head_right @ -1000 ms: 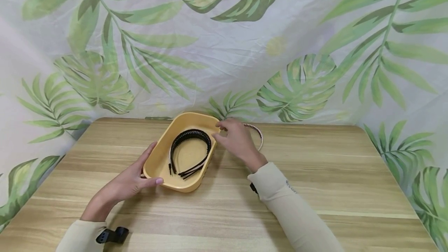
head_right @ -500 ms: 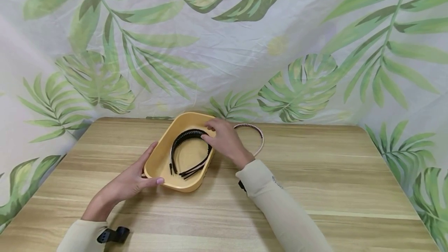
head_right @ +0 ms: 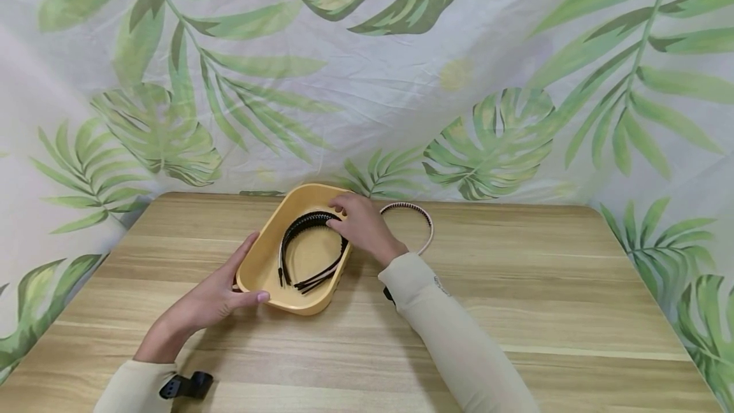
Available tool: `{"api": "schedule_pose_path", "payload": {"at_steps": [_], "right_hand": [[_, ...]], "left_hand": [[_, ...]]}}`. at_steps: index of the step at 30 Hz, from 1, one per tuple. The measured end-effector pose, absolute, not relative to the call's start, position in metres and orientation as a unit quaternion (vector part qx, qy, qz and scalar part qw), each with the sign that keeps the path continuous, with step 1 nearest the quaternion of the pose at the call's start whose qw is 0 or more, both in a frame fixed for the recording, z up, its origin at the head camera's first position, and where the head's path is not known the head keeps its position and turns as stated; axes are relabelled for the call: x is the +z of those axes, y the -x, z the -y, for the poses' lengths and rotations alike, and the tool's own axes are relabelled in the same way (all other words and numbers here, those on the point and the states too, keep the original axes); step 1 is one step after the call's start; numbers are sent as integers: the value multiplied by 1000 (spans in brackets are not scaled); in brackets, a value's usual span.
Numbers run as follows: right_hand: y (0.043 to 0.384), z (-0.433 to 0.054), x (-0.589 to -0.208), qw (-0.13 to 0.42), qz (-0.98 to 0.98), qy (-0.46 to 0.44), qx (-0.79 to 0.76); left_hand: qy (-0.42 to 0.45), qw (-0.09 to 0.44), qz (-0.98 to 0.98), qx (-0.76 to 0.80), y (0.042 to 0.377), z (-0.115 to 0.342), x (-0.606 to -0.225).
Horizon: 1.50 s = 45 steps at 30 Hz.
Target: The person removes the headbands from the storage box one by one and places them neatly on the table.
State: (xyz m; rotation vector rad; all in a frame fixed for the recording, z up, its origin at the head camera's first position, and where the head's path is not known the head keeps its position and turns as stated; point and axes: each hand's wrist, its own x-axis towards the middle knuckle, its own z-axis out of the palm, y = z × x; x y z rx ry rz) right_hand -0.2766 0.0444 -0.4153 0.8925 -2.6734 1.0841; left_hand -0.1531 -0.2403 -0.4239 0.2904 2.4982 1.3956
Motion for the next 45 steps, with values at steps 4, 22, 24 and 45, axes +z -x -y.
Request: {"api": "schedule_pose_path", "payload": {"at_steps": [4,22,24,45], "right_hand": [[279,-42,-415,57,884,-298,354],[286,-37,-412,35,899,-309,308],[287,-37,-412,29,901,-308,304],[289,-34,-415,48,911,-319,259]], "left_hand": [[-98,133,-861,481,153,240,-423],[-105,131,-862,479,153,241,-423],[-104,131,-862,479,153,241,-423],[-105,132,-862,478,153,241,-423]]}}
